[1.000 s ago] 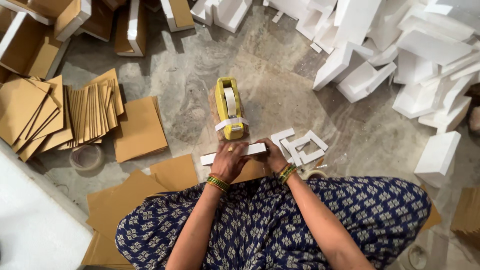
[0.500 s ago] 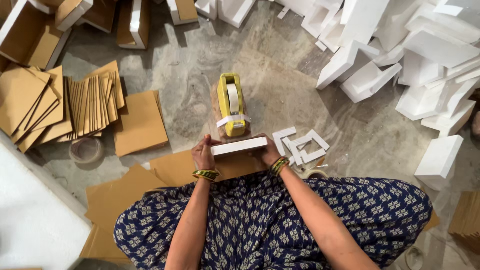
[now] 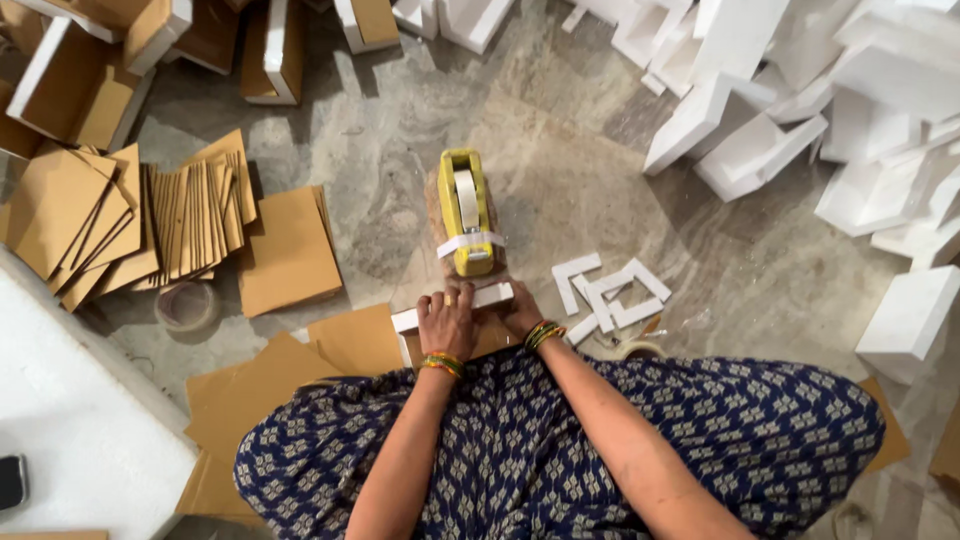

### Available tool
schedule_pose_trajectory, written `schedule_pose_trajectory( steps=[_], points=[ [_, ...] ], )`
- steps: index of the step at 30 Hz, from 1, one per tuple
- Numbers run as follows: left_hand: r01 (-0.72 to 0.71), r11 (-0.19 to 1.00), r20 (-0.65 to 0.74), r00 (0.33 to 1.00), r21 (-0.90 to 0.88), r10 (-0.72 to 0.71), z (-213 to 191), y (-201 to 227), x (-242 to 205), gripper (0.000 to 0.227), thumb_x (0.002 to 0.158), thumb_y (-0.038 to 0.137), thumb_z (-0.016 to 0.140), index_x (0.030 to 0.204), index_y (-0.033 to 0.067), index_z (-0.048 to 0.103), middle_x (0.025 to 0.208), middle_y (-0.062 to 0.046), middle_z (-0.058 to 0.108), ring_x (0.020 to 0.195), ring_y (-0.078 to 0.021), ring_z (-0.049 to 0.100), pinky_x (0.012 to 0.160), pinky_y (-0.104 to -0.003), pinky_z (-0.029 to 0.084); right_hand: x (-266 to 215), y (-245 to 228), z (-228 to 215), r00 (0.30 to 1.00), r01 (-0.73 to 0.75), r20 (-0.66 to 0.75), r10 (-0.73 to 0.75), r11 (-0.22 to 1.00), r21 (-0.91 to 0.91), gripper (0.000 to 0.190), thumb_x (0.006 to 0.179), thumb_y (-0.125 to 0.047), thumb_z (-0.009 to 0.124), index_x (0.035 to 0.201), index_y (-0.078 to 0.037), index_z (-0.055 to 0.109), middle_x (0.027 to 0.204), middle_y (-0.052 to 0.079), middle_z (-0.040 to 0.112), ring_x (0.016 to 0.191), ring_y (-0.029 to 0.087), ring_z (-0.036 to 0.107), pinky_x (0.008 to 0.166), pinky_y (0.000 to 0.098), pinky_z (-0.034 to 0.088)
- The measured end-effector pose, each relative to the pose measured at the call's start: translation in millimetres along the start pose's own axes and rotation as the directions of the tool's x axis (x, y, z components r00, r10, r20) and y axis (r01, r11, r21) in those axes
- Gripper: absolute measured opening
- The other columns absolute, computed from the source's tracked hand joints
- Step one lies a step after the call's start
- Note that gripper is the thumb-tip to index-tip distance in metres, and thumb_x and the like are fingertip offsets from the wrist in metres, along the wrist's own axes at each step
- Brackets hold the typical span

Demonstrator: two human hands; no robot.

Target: The person sits on the floor and assembles small cardboard boxes by inserting white foam inserts into the cardboard shells. They use a tape dispenser to apply adhesive tape to secure the foam pieces and box flaps. The person handles the materials one at a time, repeatedly picking up components and taping them together.

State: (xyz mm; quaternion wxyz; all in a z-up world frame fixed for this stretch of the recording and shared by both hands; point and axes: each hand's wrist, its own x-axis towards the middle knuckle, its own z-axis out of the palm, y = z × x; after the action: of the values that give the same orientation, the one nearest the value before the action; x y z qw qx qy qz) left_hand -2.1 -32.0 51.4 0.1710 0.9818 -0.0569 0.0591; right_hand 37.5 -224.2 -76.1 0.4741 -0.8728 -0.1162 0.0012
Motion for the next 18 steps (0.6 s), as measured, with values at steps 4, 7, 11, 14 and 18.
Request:
schedule_pose_trajectory(
  steps=[4,7,11,14,18],
  points=[
    [0.007,0.997,0.050,0.999,0.070,-0.011,-10,10,13,0.077,0.074,0.034,0.082,0.140,0.0055,0.053,0.114,-0.009,0.068,0.102,-0.0259,0.063,0.096,-0.045,0.041,20,29,-28,0.920,-0.310,-0.019,0.392,0.756,0.576,0.044,0.082,-0.007,0.063,0.126,-0.009,0.060,0.125,0.005,0.068,0.105,0.018,0.064,0.087,0.0369,0.055],
    [0.026,0.994,0.099,0.994,0.104,-0.037,-9,8,7,0.078,0.081,0.036,0.081,0.143,0.0023,0.049,0.117,-0.009,0.067,0.104,-0.0256,0.062,0.100,-0.045,0.041,4,35,-14,0.713,-0.343,-0.163,0.682,0.543,0.767,0.038,0.101,-0.025,0.055,0.125,0.002,0.068,0.121,0.018,0.070,0.096,0.026,0.061,0.085,0.0405,0.052],
    [-0.026,0.999,-0.060,0.998,0.045,0.028,-3,13,7,0.081,0.066,0.040,0.084,0.134,0.0072,0.053,0.122,-0.011,0.065,0.111,-0.0262,0.060,0.097,-0.048,0.039,-15,24,23,0.906,-0.251,-0.103,0.410,0.719,0.648,0.065,0.111,-0.054,0.035,0.142,0.000,0.054,0.142,0.015,0.055,0.131,0.021,0.050,0.111,0.0360,0.040],
    [0.016,0.999,-0.008,1.000,0.049,-0.015,-7,6,8,0.073,0.071,0.039,0.085,0.130,0.0082,0.056,0.119,-0.010,0.065,0.110,-0.0258,0.059,0.098,-0.048,0.039,-9,11,34,0.928,-0.313,0.118,0.354,0.568,0.761,0.079,0.107,-0.062,0.026,0.146,0.002,0.053,0.144,0.018,0.058,0.132,0.027,0.053,0.113,0.0399,0.041],
    [0.028,0.998,0.015,0.999,0.049,-0.029,1,7,2,0.059,0.073,0.037,0.085,0.121,0.0135,0.059,0.114,-0.007,0.065,0.105,-0.0255,0.059,0.099,-0.047,0.040,-12,-2,18,0.877,-0.188,-0.147,0.457,0.610,0.770,0.073,0.105,-0.057,0.031,0.149,-0.002,0.047,0.149,0.018,0.054,0.137,0.028,0.050,0.117,0.0406,0.037]
  ],
)
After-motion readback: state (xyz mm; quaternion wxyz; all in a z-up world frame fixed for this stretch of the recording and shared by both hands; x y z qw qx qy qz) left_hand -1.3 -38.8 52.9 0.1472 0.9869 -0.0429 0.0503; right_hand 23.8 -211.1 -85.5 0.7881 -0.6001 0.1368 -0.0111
